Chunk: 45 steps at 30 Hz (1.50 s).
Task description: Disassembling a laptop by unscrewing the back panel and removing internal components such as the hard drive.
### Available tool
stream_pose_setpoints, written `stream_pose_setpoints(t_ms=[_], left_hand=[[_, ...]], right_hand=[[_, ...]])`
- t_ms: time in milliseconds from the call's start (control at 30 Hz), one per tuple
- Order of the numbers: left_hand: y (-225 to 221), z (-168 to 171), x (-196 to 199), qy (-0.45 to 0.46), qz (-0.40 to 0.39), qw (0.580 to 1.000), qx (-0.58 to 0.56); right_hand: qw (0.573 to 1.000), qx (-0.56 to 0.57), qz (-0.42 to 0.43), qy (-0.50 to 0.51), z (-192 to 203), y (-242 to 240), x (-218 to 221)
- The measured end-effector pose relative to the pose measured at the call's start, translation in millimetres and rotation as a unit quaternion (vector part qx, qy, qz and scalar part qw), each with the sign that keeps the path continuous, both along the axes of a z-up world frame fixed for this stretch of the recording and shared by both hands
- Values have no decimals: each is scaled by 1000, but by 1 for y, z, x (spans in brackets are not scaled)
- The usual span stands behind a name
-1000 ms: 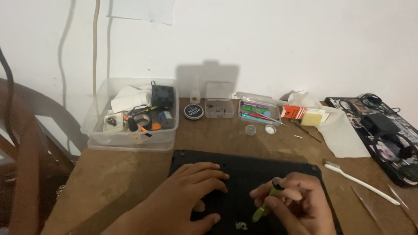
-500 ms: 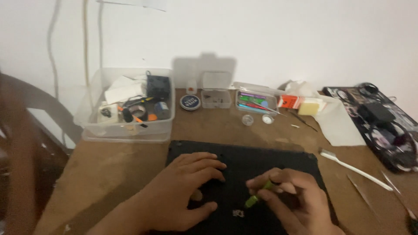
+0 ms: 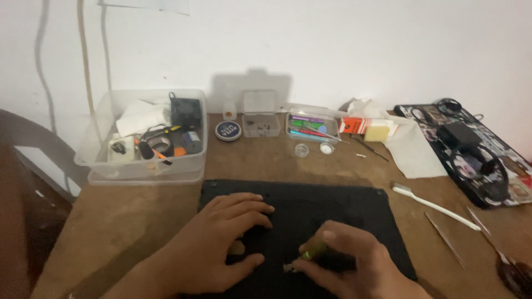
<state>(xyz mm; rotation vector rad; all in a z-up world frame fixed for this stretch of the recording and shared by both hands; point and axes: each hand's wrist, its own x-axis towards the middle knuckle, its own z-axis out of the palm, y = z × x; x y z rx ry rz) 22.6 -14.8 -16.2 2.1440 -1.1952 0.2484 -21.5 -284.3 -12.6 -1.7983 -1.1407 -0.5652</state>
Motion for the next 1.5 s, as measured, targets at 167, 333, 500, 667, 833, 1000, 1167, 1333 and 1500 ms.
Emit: stream_pose_setpoints(t_ms=[167, 333, 500, 667, 833, 1000, 1167, 1333, 1500], left_hand=[[1, -5, -3, -12, 1, 1000, -12], [1, 6, 1, 5, -17, 1000, -18], [2, 2, 1, 6, -5, 1000, 0], [3, 2, 1, 7, -4, 1000, -1], [3, 3, 0, 8, 0, 1000, -7], [3, 4, -1, 9, -3, 1000, -1], [3, 3, 0, 7, -6, 1000, -8], [3, 3, -1, -2, -4, 1000, -6], [3, 3, -1, 9, -1, 1000, -2]], right_hand=[[1000, 0, -18, 3, -6, 2, -3], [995, 32, -20, 87, -15, -3, 5], [994, 6, -107, 0, -16, 3, -2], [845, -110, -445, 274, -6, 22, -19], [902, -49, -401, 154, -10, 31, -24], [891, -18, -198, 407, -17, 4, -8], [915, -72, -73, 390, -3, 2, -2], [996, 2, -40, 76, -10, 4, 4], [911, 47, -55, 405, -21, -11, 3]])
